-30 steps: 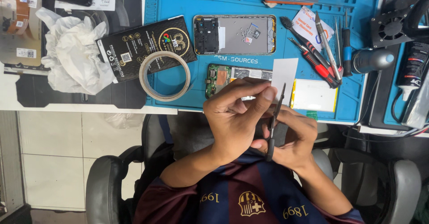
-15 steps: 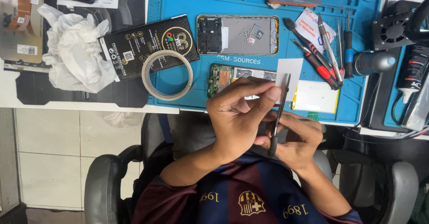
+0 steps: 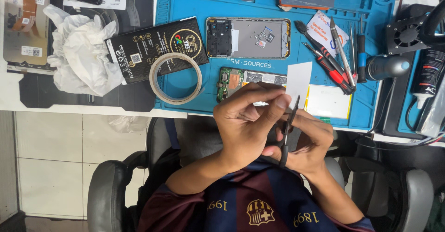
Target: The person removes the battery from a disassembled smartphone, places it on the workbench, and then cuts a piece of adhesive tape with scissors to apply over internal components. The person handles the phone chassis, battery, and tape while working at a cluttered electronics repair bench.
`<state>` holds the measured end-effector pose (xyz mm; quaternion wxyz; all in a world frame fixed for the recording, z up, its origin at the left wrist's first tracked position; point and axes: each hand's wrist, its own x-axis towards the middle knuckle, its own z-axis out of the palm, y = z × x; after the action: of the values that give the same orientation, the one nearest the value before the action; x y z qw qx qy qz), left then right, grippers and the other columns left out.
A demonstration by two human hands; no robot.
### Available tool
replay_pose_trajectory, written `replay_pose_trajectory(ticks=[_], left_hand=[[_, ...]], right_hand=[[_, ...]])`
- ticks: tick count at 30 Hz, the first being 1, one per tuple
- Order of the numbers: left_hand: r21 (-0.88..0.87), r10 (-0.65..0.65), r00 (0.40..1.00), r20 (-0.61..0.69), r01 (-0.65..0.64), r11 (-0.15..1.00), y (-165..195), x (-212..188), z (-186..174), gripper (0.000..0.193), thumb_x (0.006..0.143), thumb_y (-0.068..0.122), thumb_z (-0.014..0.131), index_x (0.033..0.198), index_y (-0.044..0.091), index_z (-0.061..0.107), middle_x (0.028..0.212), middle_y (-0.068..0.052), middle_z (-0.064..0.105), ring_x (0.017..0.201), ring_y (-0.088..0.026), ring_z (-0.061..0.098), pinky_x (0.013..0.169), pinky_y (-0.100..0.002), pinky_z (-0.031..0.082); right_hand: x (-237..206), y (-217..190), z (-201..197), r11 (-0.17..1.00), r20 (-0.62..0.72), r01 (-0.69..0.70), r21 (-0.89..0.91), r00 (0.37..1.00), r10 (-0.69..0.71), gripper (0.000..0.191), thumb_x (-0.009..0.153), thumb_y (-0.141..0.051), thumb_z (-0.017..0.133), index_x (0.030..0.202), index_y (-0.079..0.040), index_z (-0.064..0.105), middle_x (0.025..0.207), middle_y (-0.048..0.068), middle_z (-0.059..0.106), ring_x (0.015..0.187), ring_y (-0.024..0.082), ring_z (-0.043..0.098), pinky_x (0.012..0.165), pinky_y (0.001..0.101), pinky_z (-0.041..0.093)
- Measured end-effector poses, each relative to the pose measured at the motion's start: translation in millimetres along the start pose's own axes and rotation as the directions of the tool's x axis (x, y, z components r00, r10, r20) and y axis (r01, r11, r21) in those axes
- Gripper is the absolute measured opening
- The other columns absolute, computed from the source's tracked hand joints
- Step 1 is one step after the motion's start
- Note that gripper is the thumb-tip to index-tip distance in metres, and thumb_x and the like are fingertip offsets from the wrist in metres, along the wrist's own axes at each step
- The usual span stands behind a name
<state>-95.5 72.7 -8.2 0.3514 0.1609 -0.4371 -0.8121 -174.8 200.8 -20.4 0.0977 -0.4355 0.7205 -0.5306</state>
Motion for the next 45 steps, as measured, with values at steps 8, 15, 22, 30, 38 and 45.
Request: replay_pose_trajectory(ticks=[8,15,22,30,38,45], left_hand=[[-0.082,-0.111,0.993,0.041,0.114,0.990,5.0,0.5,0.1,0.015,0.104,0.001,0.072,0.115,-0.008,0.069,0.100,-0.013,0.070,0.078,-0.011,0.070,0.061,-0.025,0.059],[-0.147,-0.079,0.987,0.139,0.100,0.984,22.0,12.8,-2.1,0.035,0.099,0.005,0.071,0.133,0.003,0.061,0.093,-0.004,0.070,0.082,-0.008,0.069,0.064,-0.022,0.060],[0.088,0.055,0.992,0.113,-0.066,0.994,10.8,20.4,-3.3,0.010,0.106,-0.001,0.072,0.113,-0.006,0.070,0.093,-0.006,0.070,0.082,-0.006,0.063,0.069,-0.020,0.054],[0.000,0.087,0.994,0.071,-0.087,0.996,-0.6,10.4,-7.4,0.007,0.109,-0.001,0.069,0.111,-0.006,0.071,0.095,-0.006,0.068,0.075,-0.002,0.059,0.059,-0.017,0.048],[0.143,0.271,0.962,-0.022,-0.265,0.954,-0.1,19.9,-8.2,0.009,0.109,-0.001,0.069,0.117,-0.003,0.069,0.112,-0.007,0.066,0.095,-0.007,0.060,0.084,-0.020,0.049],[0.234,0.318,0.948,0.015,-0.313,0.921,3.5,18.7,-6.9,0.013,0.106,-0.001,0.075,0.118,-0.001,0.071,0.099,-0.007,0.069,0.090,-0.008,0.060,0.076,-0.021,0.049]], right_hand=[[8.1,-0.9,-2.3,0.995,-0.007,0.095,-0.033,0.995,-0.095,0.067,0.078,-0.053,0.089,0.103,0.004,0.065,0.080,0.004,0.065,0.076,0.016,0.066,0.071,0.0273,0.052],[9.5,-1.6,-4.4,0.989,0.027,0.133,-0.064,0.991,-0.132,0.064,0.074,-0.047,0.089,0.109,0.000,0.063,0.084,0.008,0.067,0.085,0.025,0.068,0.078,0.0336,0.055],[2.8,2.8,-3.5,0.995,0.051,0.097,-0.031,0.994,-0.096,0.071,0.072,-0.047,0.092,0.115,0.001,0.061,0.095,0.012,0.073,0.083,0.024,0.067,0.077,0.0340,0.055],[-3.5,-5.8,1.2,0.998,0.132,-0.026,-0.064,0.991,0.034,0.071,0.067,-0.051,0.089,0.111,0.002,0.071,0.091,0.009,0.071,0.084,0.022,0.068,0.078,0.0340,0.054],[-19.2,1.6,-4.5,0.990,0.135,0.020,0.141,0.990,-0.039,0.070,0.084,-0.051,0.089,0.117,0.004,0.062,0.104,0.016,0.075,0.076,0.016,0.066,0.073,0.0318,0.055],[-26.7,-8.3,-27.7,0.964,0.305,-0.080,0.254,0.952,-0.001,0.068,0.074,-0.049,0.090,0.108,0.007,0.071,0.074,0.004,0.068,0.070,0.016,0.065,0.070,0.0308,0.057]])
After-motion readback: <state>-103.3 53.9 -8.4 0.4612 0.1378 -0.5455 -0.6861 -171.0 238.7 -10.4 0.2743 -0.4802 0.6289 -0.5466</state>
